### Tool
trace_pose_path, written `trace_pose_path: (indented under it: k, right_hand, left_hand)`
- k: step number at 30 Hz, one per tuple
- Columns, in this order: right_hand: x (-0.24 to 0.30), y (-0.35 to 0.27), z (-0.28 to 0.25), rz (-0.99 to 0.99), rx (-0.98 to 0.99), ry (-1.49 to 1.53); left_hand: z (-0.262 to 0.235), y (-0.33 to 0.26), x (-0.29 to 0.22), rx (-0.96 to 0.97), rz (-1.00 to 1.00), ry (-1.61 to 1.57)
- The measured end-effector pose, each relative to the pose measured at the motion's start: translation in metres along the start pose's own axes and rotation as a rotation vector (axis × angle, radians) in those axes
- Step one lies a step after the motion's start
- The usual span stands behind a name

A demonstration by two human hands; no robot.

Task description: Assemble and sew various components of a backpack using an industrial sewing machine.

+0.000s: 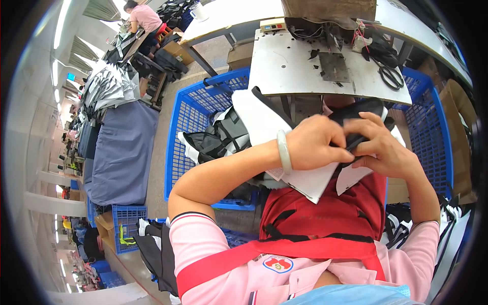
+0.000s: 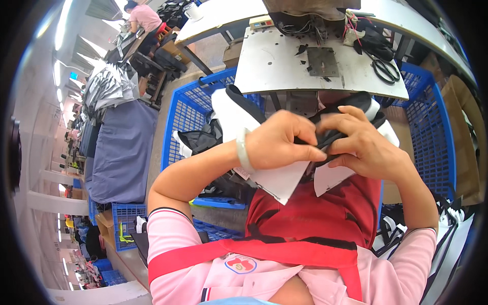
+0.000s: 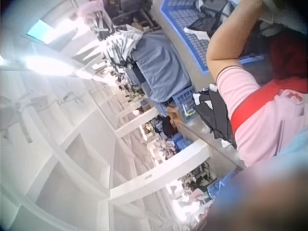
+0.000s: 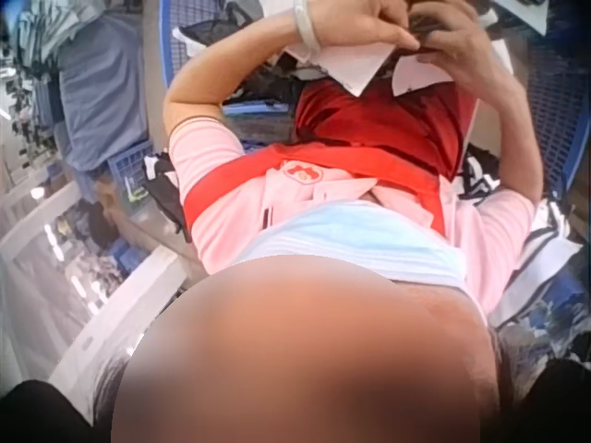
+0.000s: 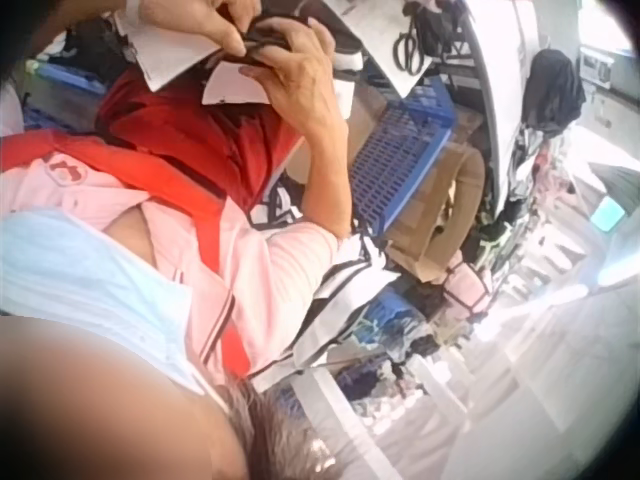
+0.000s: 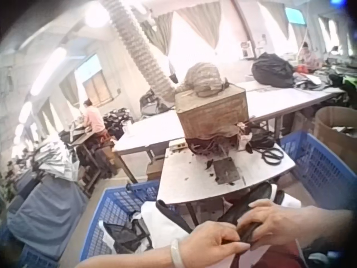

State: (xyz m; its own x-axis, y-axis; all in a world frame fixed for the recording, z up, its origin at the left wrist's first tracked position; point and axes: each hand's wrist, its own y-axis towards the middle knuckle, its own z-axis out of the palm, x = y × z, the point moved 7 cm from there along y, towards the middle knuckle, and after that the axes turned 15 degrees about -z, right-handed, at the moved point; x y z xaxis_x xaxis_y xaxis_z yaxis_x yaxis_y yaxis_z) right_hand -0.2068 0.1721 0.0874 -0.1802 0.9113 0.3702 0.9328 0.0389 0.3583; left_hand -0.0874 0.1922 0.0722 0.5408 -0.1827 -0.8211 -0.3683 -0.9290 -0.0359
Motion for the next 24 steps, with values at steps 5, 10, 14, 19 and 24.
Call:
trace_pose_path:
  k: [5, 10, 14, 19, 24]
  right_hand:
    - [-0.012, -0.011, -0.038, 0.085, -0.154, 0.088]
    - [-0.067, -0.011, -0.053, 0.246, -0.094, 0.111]
    - [-0.115, -0.024, -0.046, 0.440, -0.095, 0.146]
    - [-0.149, -0.025, -0.045, 0.381, -0.220, 0.211]
    - [-0.195, -0.028, -0.036, 0.516, -0.168, 0.294]
  left_hand:
    - [-0.033, 0.030, -0.018, -0.055, -0.168, -0.363]
    - [-0.055, 0.072, 0.021, 0.110, -0.312, -0.259]
    - [-0.060, 0.099, 0.048, 0.023, -0.451, -0.411]
    - [-0.068, 0.129, 0.072, -0.028, -0.495, -0.434]
    - [-0.077, 0.159, 0.106, -0.103, -0.517, -0.500]
